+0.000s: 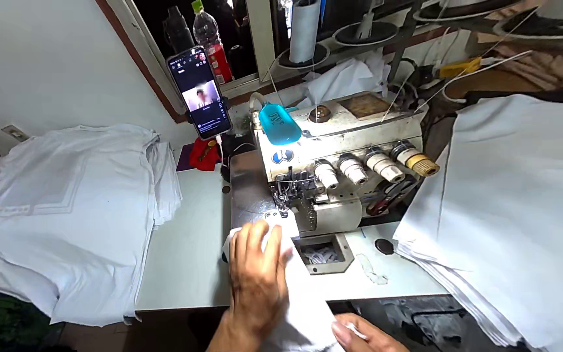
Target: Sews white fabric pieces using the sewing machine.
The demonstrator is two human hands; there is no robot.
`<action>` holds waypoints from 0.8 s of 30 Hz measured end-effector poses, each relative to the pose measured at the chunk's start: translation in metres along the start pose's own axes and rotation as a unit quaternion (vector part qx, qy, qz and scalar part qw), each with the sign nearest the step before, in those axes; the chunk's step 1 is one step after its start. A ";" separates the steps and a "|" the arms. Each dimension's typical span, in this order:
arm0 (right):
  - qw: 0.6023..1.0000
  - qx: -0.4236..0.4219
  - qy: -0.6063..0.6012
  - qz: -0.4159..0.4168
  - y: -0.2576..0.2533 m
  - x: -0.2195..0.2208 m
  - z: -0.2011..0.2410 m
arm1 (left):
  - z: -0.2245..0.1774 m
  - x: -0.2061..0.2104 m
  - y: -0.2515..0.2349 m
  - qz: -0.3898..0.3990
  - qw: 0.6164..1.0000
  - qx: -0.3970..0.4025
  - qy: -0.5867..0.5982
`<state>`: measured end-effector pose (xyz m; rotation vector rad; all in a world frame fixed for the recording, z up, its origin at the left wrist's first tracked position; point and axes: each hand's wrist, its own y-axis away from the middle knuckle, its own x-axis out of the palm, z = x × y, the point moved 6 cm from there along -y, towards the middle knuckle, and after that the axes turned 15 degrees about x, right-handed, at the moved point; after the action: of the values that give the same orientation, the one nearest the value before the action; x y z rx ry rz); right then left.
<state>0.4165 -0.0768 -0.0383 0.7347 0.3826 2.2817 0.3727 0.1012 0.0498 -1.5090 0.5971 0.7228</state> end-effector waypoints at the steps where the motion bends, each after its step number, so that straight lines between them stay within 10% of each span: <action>1: 1.000 -0.005 0.000 0.007 0.002 -0.009 0.005 | -0.007 0.000 0.004 0.003 1.000 0.002 0.013; 24: 0.997 -0.061 0.026 -0.044 0.001 0.011 0.023 | 0.018 0.004 -0.018 0.072 0.995 -0.034 0.066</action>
<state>0.4235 -0.0685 -0.0153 0.5862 0.2914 2.2235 0.3874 0.1209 0.0587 -1.5983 0.7948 0.7632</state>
